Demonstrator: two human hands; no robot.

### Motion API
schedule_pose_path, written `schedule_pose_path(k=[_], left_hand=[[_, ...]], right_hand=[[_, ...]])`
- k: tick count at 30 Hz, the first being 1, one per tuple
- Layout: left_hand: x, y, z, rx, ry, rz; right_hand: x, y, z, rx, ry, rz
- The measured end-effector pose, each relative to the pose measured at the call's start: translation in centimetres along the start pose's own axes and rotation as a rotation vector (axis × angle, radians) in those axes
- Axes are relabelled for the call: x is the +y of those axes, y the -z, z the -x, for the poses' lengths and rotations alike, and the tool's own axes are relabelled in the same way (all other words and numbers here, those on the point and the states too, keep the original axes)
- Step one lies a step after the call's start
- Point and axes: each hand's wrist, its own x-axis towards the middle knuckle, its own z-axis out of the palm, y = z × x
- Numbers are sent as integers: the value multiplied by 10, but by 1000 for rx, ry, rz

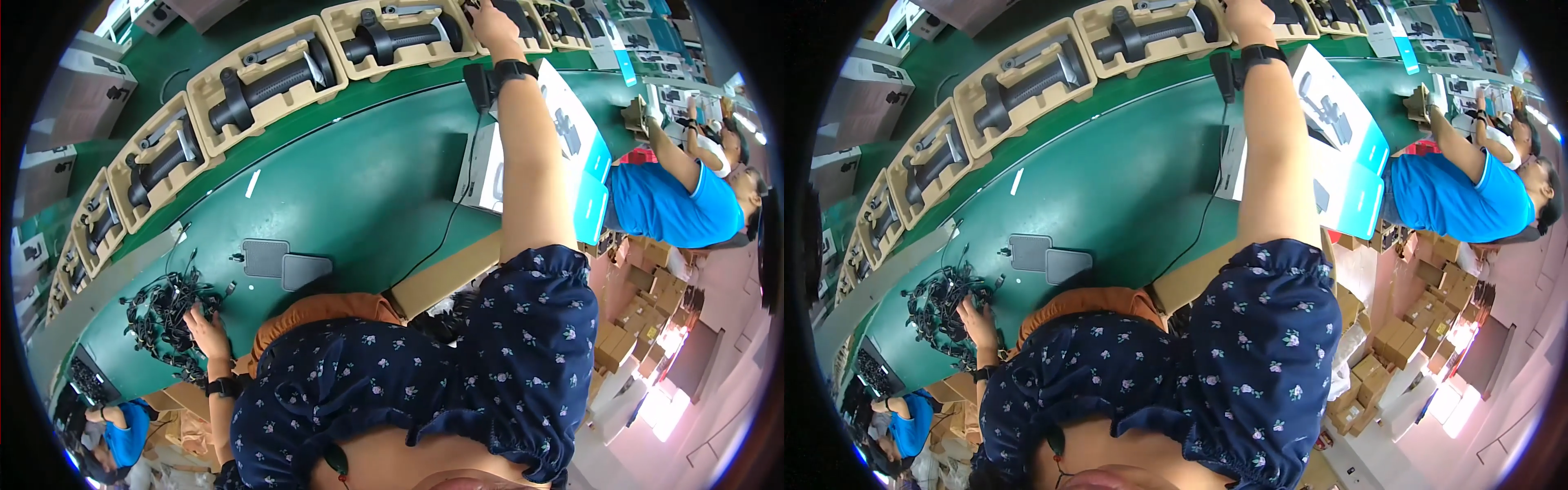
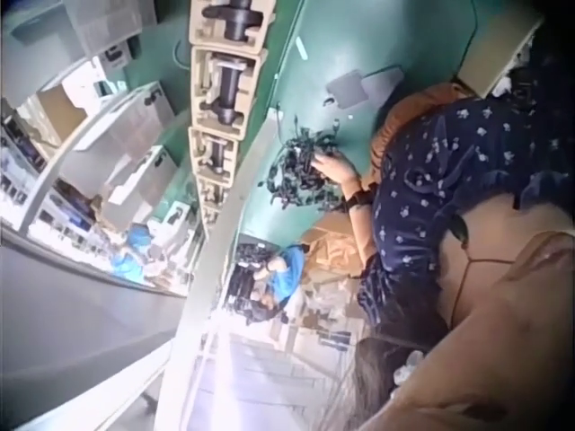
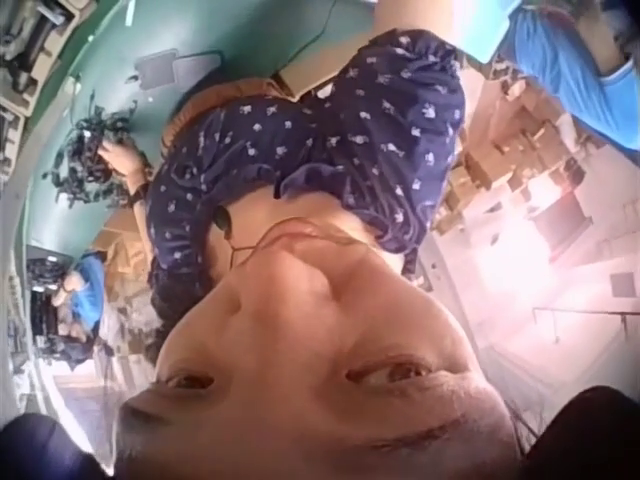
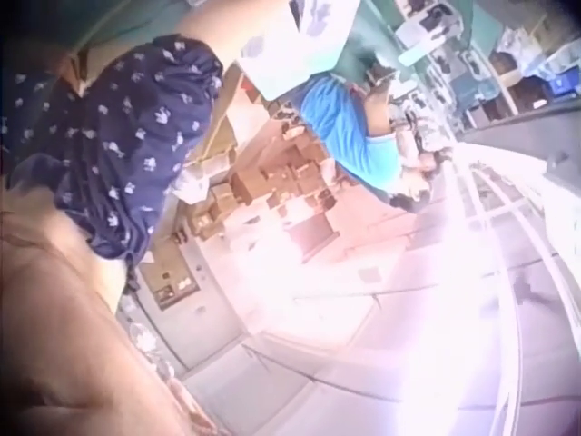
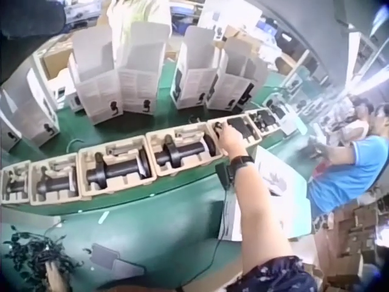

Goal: Sorting and assembling black plastic electronic components and wiring on a production line.

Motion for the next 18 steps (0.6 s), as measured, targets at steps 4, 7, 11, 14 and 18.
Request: schedule_pose_path(k=[4,7,11,14,18], left_hand=[[-2,0,-2,-32,19,18],[-10,-3,0,-20,5,26],[-11,-9,-6,-41,-1,34],[-15,-2,-4,-116,100,5],[-23,0,4,-64,-20,-6]], right_hand=[[-7,-35,-12,-108,-104,137],[18,-22,-14,-143,326,-380],[45,-83,-23,316,-93,-317],[6,-59,-18,257,-147,-176],[-33,-8,2,386,10,207]])
